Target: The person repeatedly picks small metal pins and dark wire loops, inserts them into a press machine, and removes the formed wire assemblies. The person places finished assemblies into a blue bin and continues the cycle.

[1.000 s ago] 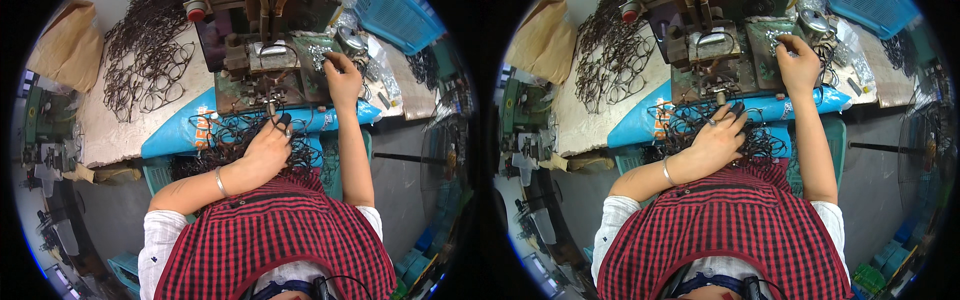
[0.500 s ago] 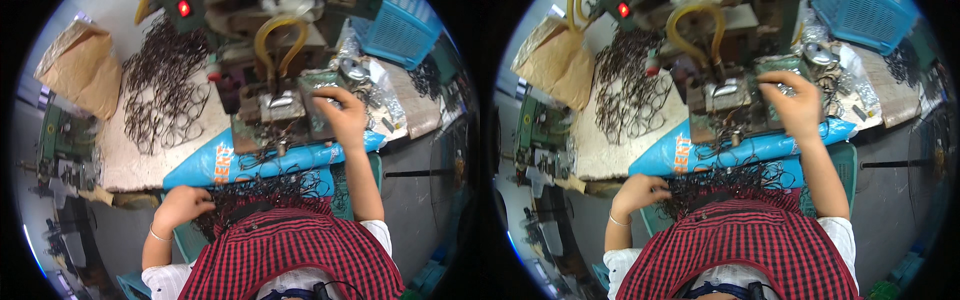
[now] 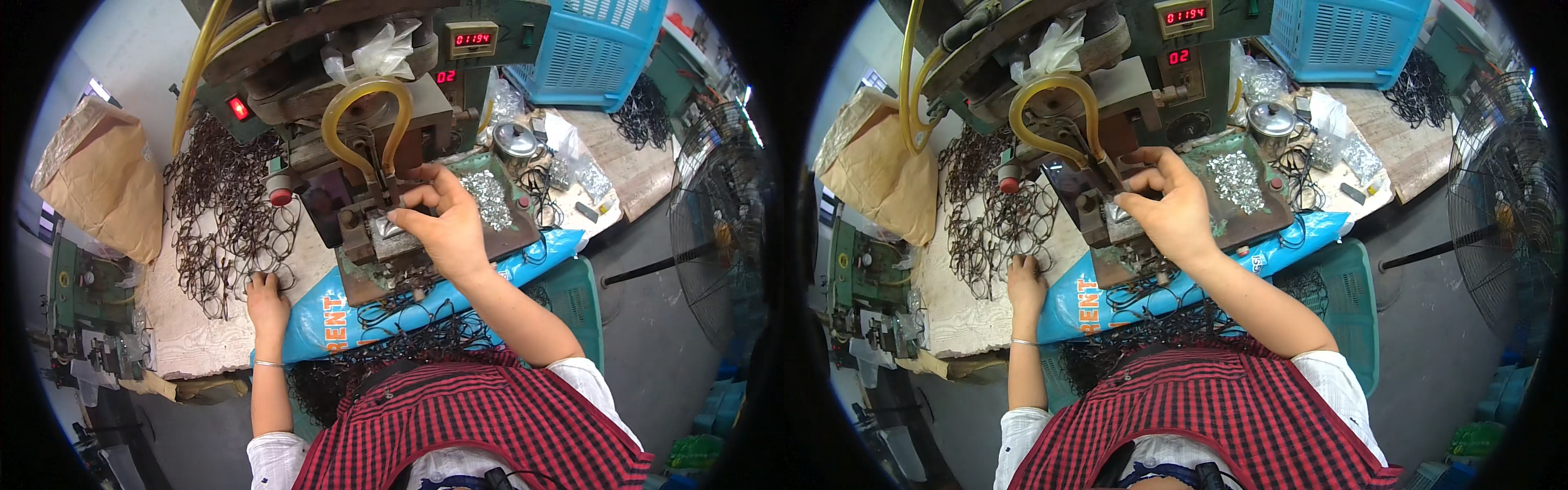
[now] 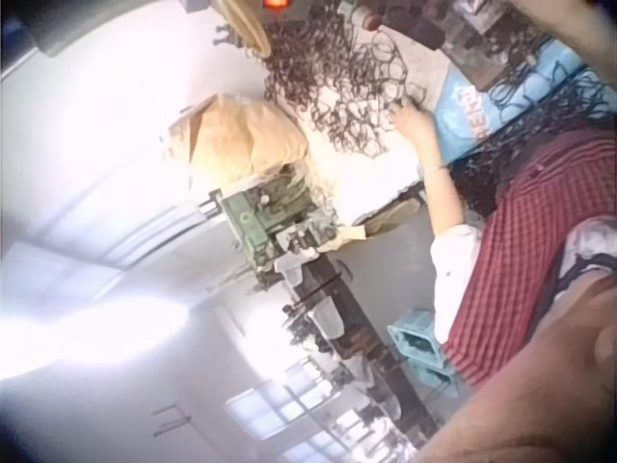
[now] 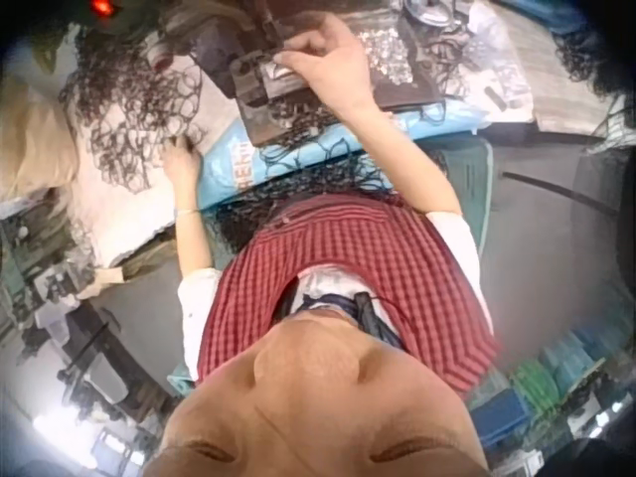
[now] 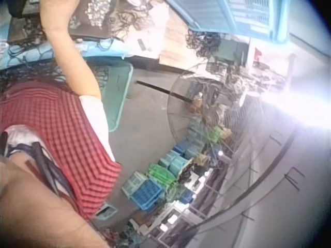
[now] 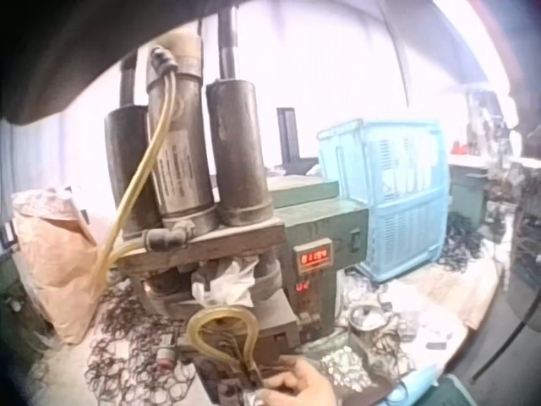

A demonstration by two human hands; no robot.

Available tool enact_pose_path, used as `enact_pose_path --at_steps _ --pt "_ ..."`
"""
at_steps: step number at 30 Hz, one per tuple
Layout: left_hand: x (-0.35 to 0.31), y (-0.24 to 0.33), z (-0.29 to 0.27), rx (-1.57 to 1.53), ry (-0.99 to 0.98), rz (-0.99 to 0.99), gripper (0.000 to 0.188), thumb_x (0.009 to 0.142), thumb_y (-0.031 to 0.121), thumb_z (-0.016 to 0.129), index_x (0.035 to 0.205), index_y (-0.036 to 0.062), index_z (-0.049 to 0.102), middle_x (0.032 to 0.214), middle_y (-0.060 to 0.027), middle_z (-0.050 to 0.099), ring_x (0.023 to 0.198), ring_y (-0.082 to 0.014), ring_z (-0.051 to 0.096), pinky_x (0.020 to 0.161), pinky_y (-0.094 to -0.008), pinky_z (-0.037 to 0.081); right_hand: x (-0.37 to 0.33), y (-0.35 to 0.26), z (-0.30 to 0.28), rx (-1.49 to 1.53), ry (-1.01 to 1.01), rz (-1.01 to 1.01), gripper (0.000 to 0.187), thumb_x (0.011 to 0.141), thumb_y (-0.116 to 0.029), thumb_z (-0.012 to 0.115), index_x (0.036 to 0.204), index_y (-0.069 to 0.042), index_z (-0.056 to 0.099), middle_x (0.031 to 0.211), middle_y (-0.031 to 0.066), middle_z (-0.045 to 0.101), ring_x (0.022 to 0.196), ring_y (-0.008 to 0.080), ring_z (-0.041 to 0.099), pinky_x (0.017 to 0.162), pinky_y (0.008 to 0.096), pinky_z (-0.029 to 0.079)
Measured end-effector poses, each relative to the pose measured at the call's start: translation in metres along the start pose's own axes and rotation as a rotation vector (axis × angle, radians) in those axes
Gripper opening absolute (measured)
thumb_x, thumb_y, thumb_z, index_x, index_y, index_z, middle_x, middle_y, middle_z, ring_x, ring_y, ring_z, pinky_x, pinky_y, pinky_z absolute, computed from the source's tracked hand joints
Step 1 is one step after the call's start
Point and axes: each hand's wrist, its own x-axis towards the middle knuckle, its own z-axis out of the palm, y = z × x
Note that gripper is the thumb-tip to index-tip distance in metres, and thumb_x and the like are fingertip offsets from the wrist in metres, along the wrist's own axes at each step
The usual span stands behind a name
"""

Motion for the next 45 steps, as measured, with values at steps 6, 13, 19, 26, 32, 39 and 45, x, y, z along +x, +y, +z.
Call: enact_pose_path --at_steps 6,13,19,26,32,39,45 --pt "-0.006 0.014 -0.022 -0.233 0.132 0.005 0.018 0.086 0.001 0.068 0.102 0.0013 0.06 0.105 -0.018 0.066 0.091 -0.0392 0.065 0.078 -0.0421 0.053 -0.019 -0.01 0.001 -0.012 -0.046 -0.1 0.051 0.085 0.0 0.07 0.134 0.002 0.054 0.115 0.0102 0.07 0.104 0.015 0.066 0.096 0.0311 0.049" --pt "-0.006 0.139 -0.134 -0.698 0.481 0.663 0.011 0.083 -0.002 0.071 0.093 -0.0003 0.067 0.115 -0.0178 0.073 0.093 -0.0299 0.073 0.083 -0.042 0.061 -0.058 0.018 -0.126 -1.34 0.308 -0.061 0.035 0.078 -0.016 0.08 0.11 -0.004 0.071 0.103 0.0146 0.071 0.099 0.0365 0.063 0.088 0.0454 0.051" --pt "0.024 0.201 -0.133 -0.645 0.467 1.087 0.023 0.07 0.004 0.078 0.093 0.0038 0.071 0.117 -0.0123 0.072 0.076 -0.0207 0.063 0.084 -0.041 0.064 -0.022 0.08 -0.129 -1.412 0.319 -0.344 0.019 0.08 -0.013 0.077 0.094 -0.002 0.07 0.093 0.0151 0.069 0.093 0.0369 0.063 0.085 0.0468 0.05" --pt "0.027 0.195 -0.137 -0.632 0.343 1.081 0.027 0.072 0.011 0.072 0.098 0.0065 0.072 0.118 -0.0065 0.072 0.073 -0.0195 0.061 0.074 -0.0334 0.057 0.006 0.074 -0.116 -1.401 0.398 -0.394 0.014 0.082 -0.016 0.075 0.089 -0.007 0.067 0.091 0.0099 0.066 0.093 0.0344 0.062 0.076 0.0476 0.05" --pt "0.022 0.19 -0.13 -0.651 0.296 1.031 0.03 0.073 0.01 0.072 0.102 0.0049 0.072 0.124 -0.0076 0.071 0.077 -0.0209 0.065 0.08 -0.0361 0.059 0.056 0.084 -0.094 -1.459 0.131 -0.54 0.023 0.078 -0.015 0.076 0.098 -0.009 0.067 0.105 0.0118 0.063 0.103 0.0343 0.06 0.079 0.0463 0.051" --pt "-0.025 0.134 -0.089 -0.657 0.413 0.468 0.026 0.085 0.004 0.067 0.111 0.0043 0.072 0.127 -0.0125 0.069 0.099 -0.0321 0.07 0.095 -0.0459 0.056 0.024 0.082 -0.107 -1.587 0.209 -0.377 0.024 0.078 -0.019 0.073 0.099 -0.007 0.07 0.112 0.0137 0.065 0.114 0.0334 0.059 0.079 0.0485 0.051" --pt "0.08 0.042 -0.068 -0.106 0.307 0.206 0.027 0.08 -0.002 0.066 0.101 0.0105 0.075 0.139 -0.0113 0.061 0.117 -0.0344 0.058 0.103 -0.0458 0.048 0.028 0.066 -0.098 -1.166 0.266 -0.486 0.009 0.081 -0.013 0.072 0.087 -0.006 0.071 0.089 0.0117 0.071 0.09 0.0339 0.066 0.077 0.0457 0.051"
